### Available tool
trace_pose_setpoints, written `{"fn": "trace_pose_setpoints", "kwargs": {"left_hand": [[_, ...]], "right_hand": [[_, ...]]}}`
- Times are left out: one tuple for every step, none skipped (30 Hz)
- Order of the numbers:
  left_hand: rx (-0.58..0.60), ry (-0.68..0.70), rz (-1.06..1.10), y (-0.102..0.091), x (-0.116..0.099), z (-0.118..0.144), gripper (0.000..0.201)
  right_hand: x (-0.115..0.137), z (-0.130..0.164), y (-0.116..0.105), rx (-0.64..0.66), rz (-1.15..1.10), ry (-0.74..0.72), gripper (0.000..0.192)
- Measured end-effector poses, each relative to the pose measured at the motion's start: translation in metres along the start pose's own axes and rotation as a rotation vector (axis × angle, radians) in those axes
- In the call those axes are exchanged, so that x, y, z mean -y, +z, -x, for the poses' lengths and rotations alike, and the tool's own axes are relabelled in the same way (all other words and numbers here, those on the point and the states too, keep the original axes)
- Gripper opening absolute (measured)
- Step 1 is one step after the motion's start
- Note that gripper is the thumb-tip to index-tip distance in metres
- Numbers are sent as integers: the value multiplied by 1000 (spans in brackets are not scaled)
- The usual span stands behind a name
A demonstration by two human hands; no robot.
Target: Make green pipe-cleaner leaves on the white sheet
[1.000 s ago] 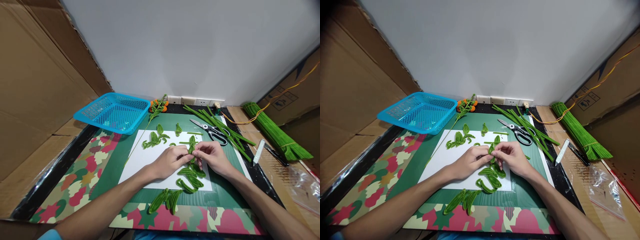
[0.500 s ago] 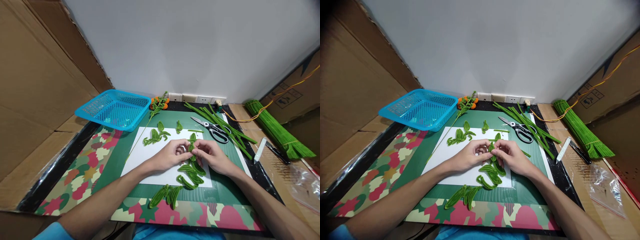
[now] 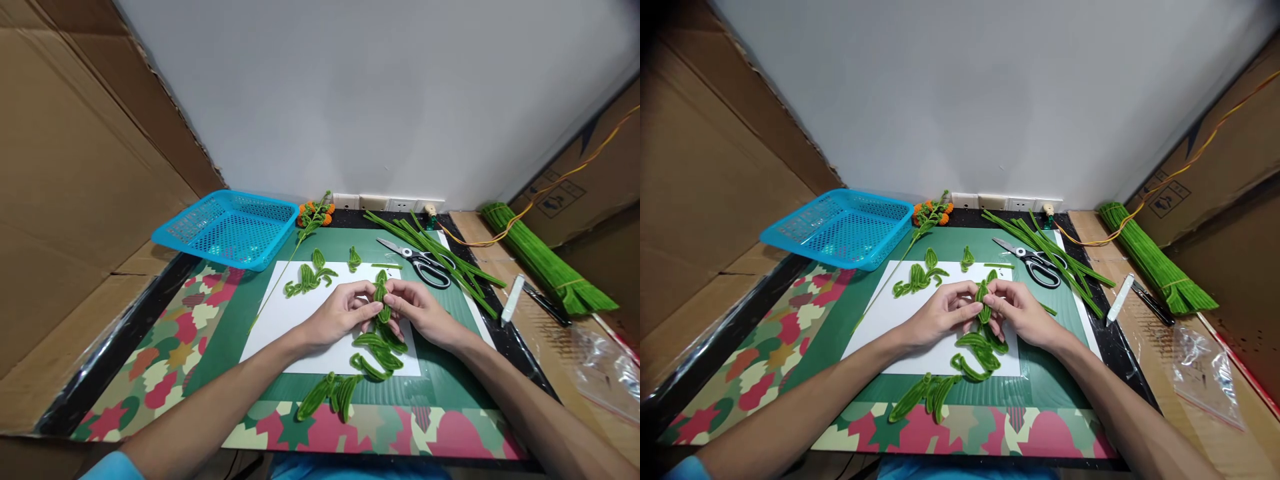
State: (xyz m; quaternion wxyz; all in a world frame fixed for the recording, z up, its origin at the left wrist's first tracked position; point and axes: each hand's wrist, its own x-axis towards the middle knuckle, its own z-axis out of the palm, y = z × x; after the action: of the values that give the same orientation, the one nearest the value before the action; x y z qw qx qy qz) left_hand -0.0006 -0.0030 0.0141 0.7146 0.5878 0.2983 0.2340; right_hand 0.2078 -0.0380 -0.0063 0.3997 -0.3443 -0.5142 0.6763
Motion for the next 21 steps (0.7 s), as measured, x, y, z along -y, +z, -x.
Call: {"fn": "trace_pose_setpoints", "kwargs": {"left_hand": [[-11, -2, -11, 0, 0, -1, 37], [-26, -3, -26, 0, 1, -1, 37], [-41, -4, -42, -1, 1, -1, 38], [-53, -3, -57, -1, 2, -2, 38], [-62, 0, -68, -1, 2, -2, 39], [-67, 3, -73, -1, 2, -2, 39], [-70, 5, -74, -1, 3, -1, 39], [-72, 4, -72, -1, 3, -1, 39], [-71, 1, -66, -2, 3, -1, 39], [-65, -3, -59, -2, 3, -1, 39], [-54, -7, -49, -2, 2, -1, 38], [-35, -13, -36, -3, 1, 0, 37], [-12, -23, -17, -3, 0, 0, 37], [10, -35, 5, -4, -1, 0, 36], [30, -47, 29, -5, -2, -1, 35], [43, -58, 50, -6, -3, -1, 35], [51, -65, 66, -7, -4, -1, 34], [53, -70, 77, -7, -4, -2, 34], [53, -71, 83, -8, -5, -2, 33], [56, -71, 89, -8, -4, -2, 33], [59, -70, 92, -9, -4, -3, 33]], "right_hand": [[0, 0, 0, 1, 1, 3, 34], [-1, -1, 1, -8, 8, 4, 34], [-1, -1, 2, -28, 20, 3, 35], [-2, -2, 3, -54, 34, -1, 35], [-2, -2, 4, -83, 50, -6, 35], [-2, -2, 5, -111, 66, -12, 36], [-3, -2, 6, -135, 83, -17, 36], [-3, -2, 7, -156, 99, -24, 36], [-2, -1, 8, -172, 114, -32, 36], [-2, -1, 9, -179, 126, -40, 36], [-2, 0, 10, -175, 130, -47, 36], [-1, 1, 10, -160, 126, -52, 36], [-1, 1, 11, -136, 114, -53, 36], [-1, 1, 11, -110, 95, -52, 36], [-2, 0, 11, -87, 76, -49, 37], [-2, 0, 10, -72, 60, -48, 38], [-3, -1, 10, -65, 50, -47, 39], [-4, -1, 10, -64, 45, -47, 39], [-4, -2, 9, -67, 44, -48, 40], [-4, -2, 9, -72, 45, -48, 41], [-4, -2, 9, -78, 49, -46, 42]]}}
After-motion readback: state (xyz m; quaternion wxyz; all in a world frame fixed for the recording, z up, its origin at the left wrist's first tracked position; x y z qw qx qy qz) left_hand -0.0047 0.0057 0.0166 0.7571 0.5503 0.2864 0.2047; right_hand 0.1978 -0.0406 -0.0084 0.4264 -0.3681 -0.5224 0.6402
